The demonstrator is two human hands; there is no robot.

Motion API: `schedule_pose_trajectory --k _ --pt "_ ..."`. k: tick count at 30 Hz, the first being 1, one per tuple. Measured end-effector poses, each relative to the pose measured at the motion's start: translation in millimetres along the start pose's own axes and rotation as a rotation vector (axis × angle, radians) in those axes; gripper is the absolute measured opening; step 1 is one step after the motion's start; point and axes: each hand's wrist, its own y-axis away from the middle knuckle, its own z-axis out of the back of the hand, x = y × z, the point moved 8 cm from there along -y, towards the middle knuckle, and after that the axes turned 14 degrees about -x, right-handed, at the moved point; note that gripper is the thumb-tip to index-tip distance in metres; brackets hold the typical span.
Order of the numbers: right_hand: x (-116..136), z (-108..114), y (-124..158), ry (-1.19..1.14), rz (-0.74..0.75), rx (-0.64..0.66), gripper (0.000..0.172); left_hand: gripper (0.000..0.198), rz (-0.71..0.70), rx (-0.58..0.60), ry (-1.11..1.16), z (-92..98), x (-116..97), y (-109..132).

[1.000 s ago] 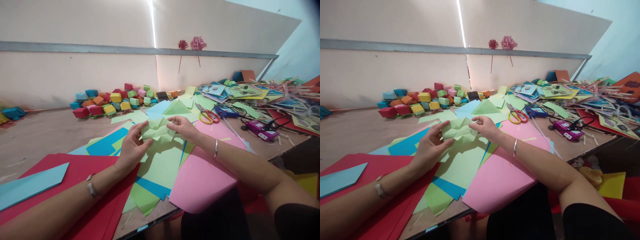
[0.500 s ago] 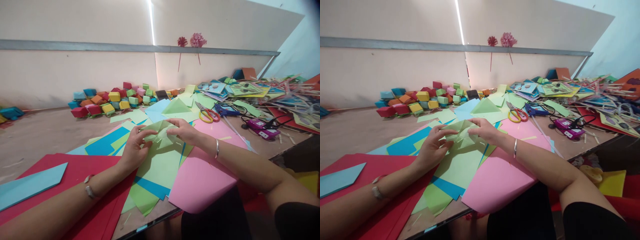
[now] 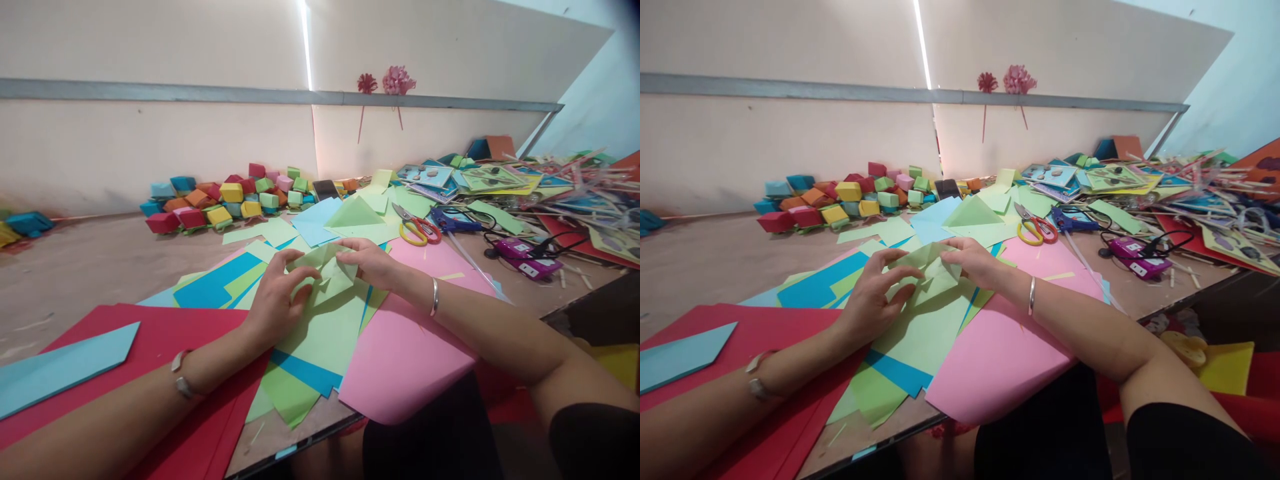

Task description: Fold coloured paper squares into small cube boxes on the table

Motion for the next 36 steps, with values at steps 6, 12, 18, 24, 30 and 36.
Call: schedule_pose_trajectory --k 6,12,18,24,30,36 --pt "9 5 0 0.031 0.106 -0.054 0.026 0.024 0.212 -0.019 0.132 1.4 12 -3" --pt "13 -1 7 0.14 0.189 -0.012 0.034 0.017 0.056 -0.066 0.055 4.4 6 -3" --pt "13 2 3 0.146 0.218 -0.04 0.03 0.013 0.05 -0.075 0.041 5.9 5 -4" --pt "14 30 -12 0.032 0.174 -0.27 0.029 0.013 0.252 -0.143 0.152 9.9 18 -4" --pt "14 29 -13 0.031 0.193 -0.261 0.029 0.022 0.638 -0.116 0.46 -3.9 40 5" --pt "15 17 -4 0.064 0.248 -0.201 0.024 0.051 0.802 -0.011 0.566 -11.1 38 10"
